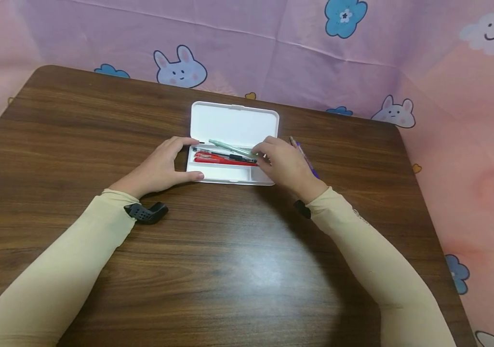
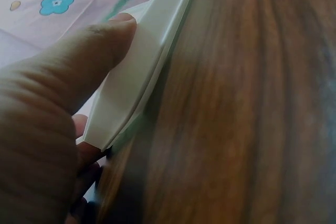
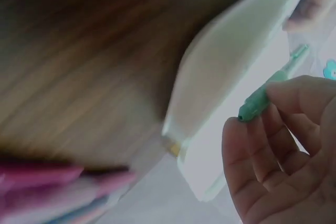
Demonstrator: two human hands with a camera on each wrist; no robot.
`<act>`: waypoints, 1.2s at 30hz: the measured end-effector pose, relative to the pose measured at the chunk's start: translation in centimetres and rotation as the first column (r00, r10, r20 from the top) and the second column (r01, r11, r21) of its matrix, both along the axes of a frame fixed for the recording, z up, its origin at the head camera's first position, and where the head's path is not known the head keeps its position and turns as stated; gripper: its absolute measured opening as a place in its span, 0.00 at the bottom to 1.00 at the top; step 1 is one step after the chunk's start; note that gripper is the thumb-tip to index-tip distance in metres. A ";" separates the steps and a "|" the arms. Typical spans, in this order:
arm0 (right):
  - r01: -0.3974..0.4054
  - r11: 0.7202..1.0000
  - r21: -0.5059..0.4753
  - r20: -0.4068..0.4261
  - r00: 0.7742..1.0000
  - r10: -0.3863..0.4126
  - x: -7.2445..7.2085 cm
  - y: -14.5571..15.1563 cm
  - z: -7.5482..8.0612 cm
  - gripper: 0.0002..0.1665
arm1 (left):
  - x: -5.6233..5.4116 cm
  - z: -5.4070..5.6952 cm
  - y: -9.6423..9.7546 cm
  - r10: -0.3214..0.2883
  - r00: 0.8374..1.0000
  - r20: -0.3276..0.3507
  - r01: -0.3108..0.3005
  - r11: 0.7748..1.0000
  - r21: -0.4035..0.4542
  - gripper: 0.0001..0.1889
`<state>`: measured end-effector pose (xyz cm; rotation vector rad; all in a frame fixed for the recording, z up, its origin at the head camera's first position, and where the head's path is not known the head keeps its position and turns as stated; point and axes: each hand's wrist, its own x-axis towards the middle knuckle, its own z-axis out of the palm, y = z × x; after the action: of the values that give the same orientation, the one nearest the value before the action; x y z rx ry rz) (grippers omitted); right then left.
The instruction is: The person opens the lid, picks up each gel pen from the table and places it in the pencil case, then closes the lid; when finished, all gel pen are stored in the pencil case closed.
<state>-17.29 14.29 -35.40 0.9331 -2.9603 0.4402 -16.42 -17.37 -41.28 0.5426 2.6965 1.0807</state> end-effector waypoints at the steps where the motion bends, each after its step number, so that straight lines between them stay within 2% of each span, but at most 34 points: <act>1: -0.017 1.000 0.015 0.002 1.000 0.017 -0.2 -0.4 -0.1 0.12 | 0.0 0.0 0.1 -0.001 1.000 0.000 0.001 1.000 0.001 0.48; 6: -0.052 0.998 0.047 0.019 0.999 0.051 -0.5 -1.9 -0.5 0.12 | -0.1 -0.1 0.2 -0.002 1.000 -0.006 0.002 1.000 0.004 0.49; 15: -0.033 0.996 0.088 0.059 0.998 0.027 -1.0 -2.4 -0.7 0.14 | -0.2 -0.1 0.3 -0.005 1.000 -0.018 0.005 1.000 0.002 0.49; 27: -0.039 0.993 0.110 0.084 0.996 0.030 -1.1 -2.4 -0.4 0.16 | 0.1 0.3 0.2 0.001 1.000 -0.007 -0.001 1.000 -0.006 0.47; 32: -0.054 0.990 0.128 0.076 0.996 0.044 -0.9 -1.6 0.1 0.17 | 0.2 0.3 0.1 0.006 1.000 0.009 -0.006 1.000 -0.005 0.47; 36: -0.058 0.994 0.089 0.047 0.997 0.054 -0.4 0.5 0.9 0.16 | 0.2 0.2 0.1 0.007 1.000 0.002 -0.007 1.000 -0.002 0.47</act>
<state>-17.70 14.78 -34.46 1.0310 -3.0231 0.3344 -16.23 -17.25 -41.05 0.5315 2.6991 1.0801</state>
